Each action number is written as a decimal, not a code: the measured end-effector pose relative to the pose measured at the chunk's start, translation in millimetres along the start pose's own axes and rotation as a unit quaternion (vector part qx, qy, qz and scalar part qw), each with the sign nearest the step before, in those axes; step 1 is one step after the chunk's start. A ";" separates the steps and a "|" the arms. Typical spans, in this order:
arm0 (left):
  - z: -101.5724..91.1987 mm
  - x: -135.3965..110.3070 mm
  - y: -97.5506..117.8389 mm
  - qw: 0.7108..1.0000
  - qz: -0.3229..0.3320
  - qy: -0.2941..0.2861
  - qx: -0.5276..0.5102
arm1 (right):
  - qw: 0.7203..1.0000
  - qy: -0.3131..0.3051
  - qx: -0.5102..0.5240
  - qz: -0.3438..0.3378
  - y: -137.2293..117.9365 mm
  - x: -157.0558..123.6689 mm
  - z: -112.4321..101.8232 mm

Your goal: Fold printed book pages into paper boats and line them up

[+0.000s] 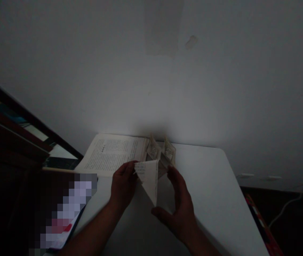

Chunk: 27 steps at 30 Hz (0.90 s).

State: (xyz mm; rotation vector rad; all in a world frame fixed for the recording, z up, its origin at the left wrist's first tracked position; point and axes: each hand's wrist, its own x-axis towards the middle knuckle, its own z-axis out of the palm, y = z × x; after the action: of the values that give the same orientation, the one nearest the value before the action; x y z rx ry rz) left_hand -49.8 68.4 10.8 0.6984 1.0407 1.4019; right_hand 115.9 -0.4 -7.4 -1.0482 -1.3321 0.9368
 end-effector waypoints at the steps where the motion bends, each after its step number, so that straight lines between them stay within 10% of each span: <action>1: -0.1 -0.1 0.1 1.000 -0.001 0.001 -0.001 | 1.000 0.002 0.000 -0.002 -0.6 0.3 0.2; 27: -0.5 -9.8 -4.7 0.984 -0.069 -0.162 0.013 | 0.994 0.108 0.010 0.026 -13.2 6.7 1.1</action>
State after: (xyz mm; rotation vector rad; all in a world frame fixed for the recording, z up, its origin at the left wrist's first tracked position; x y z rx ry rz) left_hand -47.0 58.3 8.0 0.8256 0.8335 1.1123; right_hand 114.4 2.3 7.1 -1.1385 -1.1198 0.8477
